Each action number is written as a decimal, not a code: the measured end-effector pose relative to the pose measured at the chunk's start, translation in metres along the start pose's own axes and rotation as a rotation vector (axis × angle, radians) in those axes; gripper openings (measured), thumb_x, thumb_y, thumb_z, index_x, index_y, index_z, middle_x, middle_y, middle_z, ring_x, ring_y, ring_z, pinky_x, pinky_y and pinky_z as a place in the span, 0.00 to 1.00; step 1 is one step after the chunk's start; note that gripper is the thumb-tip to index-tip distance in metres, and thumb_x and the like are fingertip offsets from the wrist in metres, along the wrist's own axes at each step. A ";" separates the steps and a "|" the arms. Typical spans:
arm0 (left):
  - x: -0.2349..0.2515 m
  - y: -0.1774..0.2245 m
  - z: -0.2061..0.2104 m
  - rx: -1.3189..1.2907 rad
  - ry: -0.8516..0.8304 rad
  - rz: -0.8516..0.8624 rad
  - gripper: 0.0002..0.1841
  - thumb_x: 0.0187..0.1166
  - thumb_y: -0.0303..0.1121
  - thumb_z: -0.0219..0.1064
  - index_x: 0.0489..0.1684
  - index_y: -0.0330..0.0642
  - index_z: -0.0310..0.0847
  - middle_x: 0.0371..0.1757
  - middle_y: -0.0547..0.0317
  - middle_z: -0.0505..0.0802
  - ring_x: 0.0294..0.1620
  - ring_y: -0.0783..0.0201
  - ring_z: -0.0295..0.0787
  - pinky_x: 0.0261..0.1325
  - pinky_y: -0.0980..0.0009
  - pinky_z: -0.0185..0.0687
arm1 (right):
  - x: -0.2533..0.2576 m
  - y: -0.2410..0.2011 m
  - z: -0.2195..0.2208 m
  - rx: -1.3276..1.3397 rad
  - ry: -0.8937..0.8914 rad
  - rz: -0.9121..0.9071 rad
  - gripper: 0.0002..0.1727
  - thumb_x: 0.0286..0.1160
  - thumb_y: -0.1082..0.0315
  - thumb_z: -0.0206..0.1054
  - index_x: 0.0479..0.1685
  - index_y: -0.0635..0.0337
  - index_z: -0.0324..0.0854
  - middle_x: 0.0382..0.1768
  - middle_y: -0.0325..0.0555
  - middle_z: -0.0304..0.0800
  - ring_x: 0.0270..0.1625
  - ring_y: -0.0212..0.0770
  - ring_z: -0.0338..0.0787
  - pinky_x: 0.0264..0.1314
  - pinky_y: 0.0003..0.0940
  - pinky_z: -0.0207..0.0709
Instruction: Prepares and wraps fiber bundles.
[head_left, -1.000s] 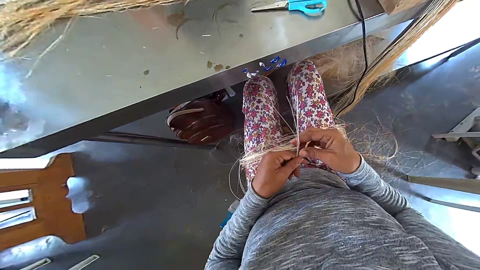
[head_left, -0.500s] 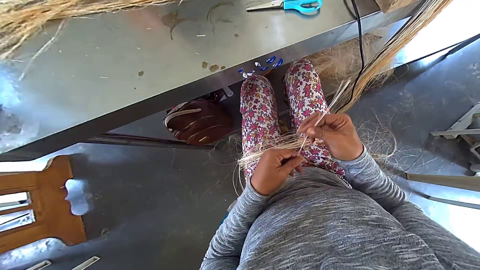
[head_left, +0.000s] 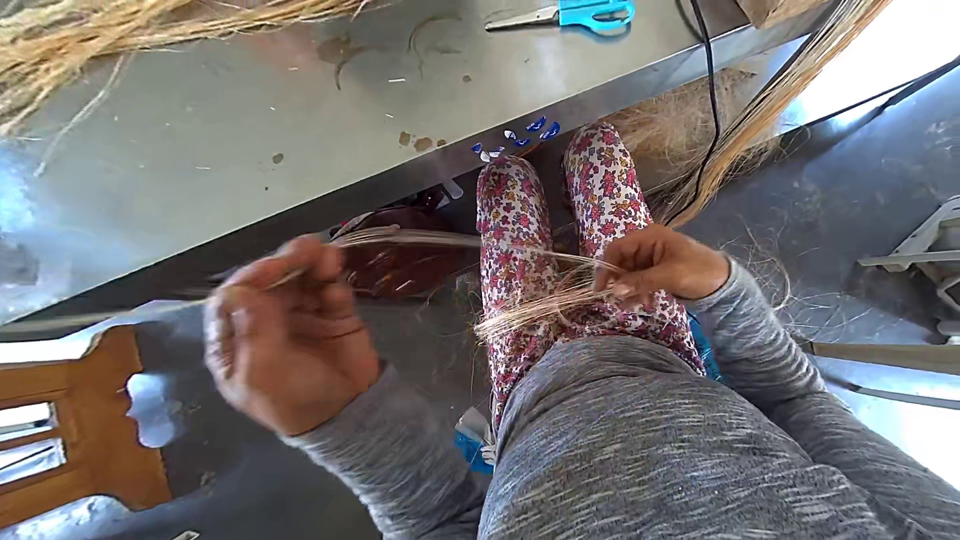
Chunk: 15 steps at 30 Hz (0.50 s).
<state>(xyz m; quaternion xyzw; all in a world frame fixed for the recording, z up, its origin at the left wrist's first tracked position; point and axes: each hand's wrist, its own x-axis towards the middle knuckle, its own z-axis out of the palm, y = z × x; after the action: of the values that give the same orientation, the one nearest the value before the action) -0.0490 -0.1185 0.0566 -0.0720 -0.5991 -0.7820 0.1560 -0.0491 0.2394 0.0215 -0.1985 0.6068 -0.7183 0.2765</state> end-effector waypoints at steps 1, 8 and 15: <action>0.001 -0.002 -0.020 -0.046 0.104 0.006 0.18 0.95 0.32 0.39 0.55 0.50 0.80 0.56 0.64 0.94 0.62 0.66 0.90 0.68 0.72 0.84 | -0.012 -0.004 -0.013 -0.064 0.039 0.022 0.06 0.74 0.74 0.64 0.42 0.59 0.86 0.25 0.27 0.89 0.21 0.18 0.82 0.22 0.15 0.76; -0.017 -0.031 -0.168 -0.179 0.676 0.018 0.18 0.97 0.33 0.35 0.58 0.40 0.72 0.48 0.59 0.93 0.49 0.68 0.93 0.53 0.73 0.90 | -0.086 -0.011 -0.091 -0.240 0.326 -0.032 0.09 0.79 0.71 0.64 0.37 0.53 0.91 0.18 0.22 0.85 0.16 0.14 0.75 0.18 0.11 0.68; -0.032 -0.042 -0.183 -0.139 0.846 -0.029 0.19 0.98 0.35 0.33 0.55 0.37 0.71 0.39 0.60 0.92 0.37 0.74 0.91 0.45 0.81 0.87 | -0.103 -0.006 -0.117 -0.328 0.513 -0.001 0.10 0.78 0.75 0.63 0.36 0.56 0.91 0.17 0.22 0.83 0.15 0.14 0.72 0.17 0.11 0.64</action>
<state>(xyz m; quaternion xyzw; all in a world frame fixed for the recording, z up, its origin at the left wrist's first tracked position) -0.0188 -0.2796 -0.0410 0.2532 -0.4293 -0.7833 0.3716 -0.0437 0.3944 0.0107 -0.0530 0.7645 -0.6377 0.0782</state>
